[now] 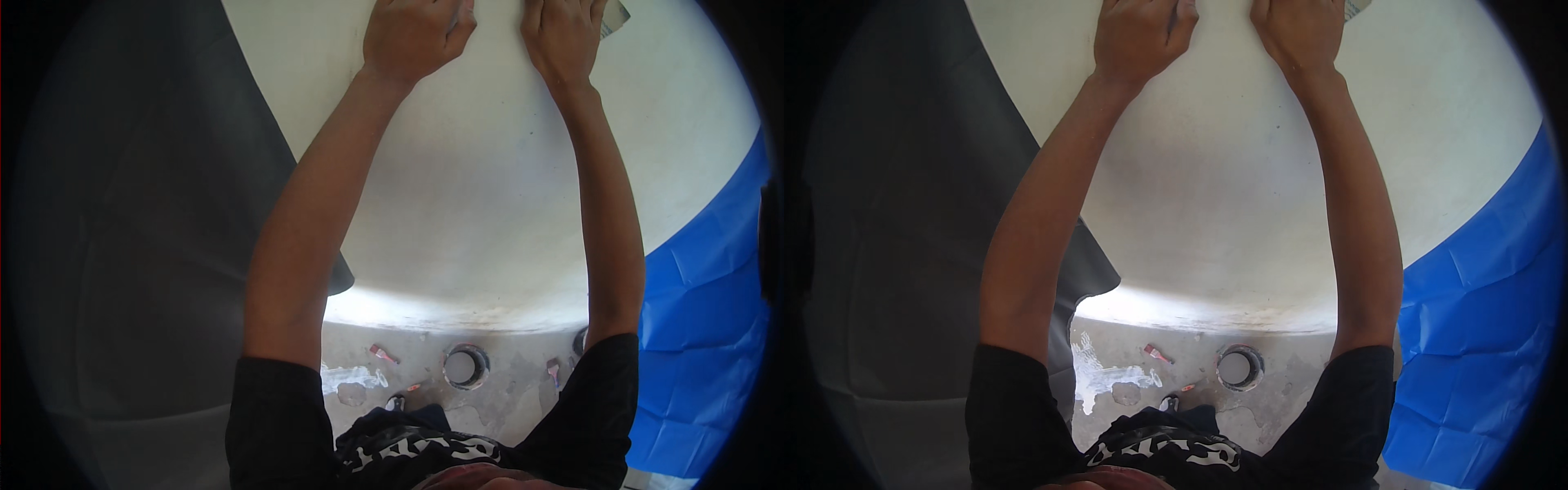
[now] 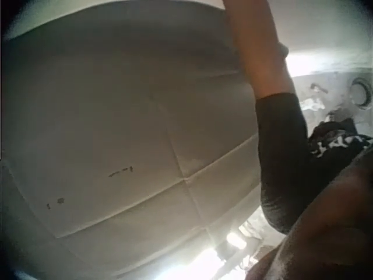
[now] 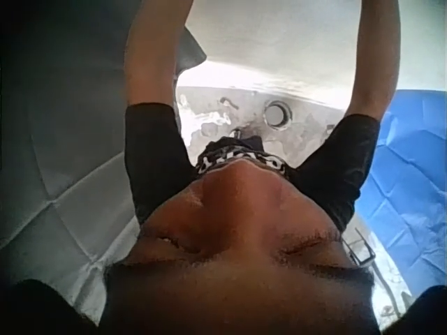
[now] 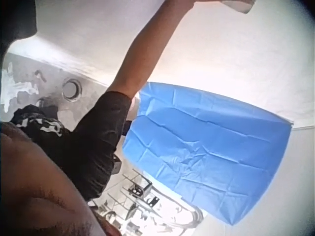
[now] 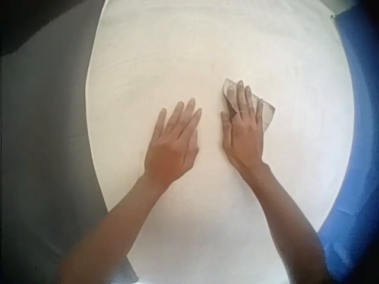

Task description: Sanding a wall surface with sandpaper to prepare it for painting.

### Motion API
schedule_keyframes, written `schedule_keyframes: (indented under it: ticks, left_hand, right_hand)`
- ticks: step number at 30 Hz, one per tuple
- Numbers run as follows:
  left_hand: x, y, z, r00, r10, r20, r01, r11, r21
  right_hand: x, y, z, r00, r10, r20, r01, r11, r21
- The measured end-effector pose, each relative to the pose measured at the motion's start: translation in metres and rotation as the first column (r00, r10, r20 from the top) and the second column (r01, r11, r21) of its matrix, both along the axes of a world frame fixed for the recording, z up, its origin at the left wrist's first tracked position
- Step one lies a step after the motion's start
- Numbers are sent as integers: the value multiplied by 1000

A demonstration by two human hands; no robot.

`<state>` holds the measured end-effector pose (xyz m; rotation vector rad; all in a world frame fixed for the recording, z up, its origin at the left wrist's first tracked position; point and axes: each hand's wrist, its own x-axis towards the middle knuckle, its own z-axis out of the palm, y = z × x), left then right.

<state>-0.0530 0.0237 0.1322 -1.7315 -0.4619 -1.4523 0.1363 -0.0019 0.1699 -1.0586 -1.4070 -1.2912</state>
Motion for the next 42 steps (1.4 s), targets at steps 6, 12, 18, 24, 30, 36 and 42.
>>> schedule_keyframes:
  ticks: [6,12,18,24,30,36,42]
  left_hand:
    - [-4,2,0,1000,-1,1,1,1000,6]
    - [-11,-4,1,999,-52,-14,52,999,-6]
    - [-9,2,2,989,-150,-8,150,988,23]
    - [-13,-3,-1,992,-122,-12,121,992,-25]
    - [-5,9,-5,982,-188,-3,188,981,48]
    - [-11,25,-1,992,-129,0,129,987,92]
    - [-1,72,6,988,-150,29,111,837,535]
  right_hand:
    - [-3,-9,-10,999,-5,43,9,995,-95]
    - [-7,-19,-35,997,19,71,-8,988,-155]
    - [-12,-24,-76,985,-62,162,81,990,-115]
    - [-2,-17,-160,985,70,156,-30,969,-244]
    - [-5,-16,-212,987,114,114,-71,941,-331]
    - [-17,-30,-244,976,120,183,-9,857,-515]
    - [-16,-75,-307,850,472,233,-281,781,-558]
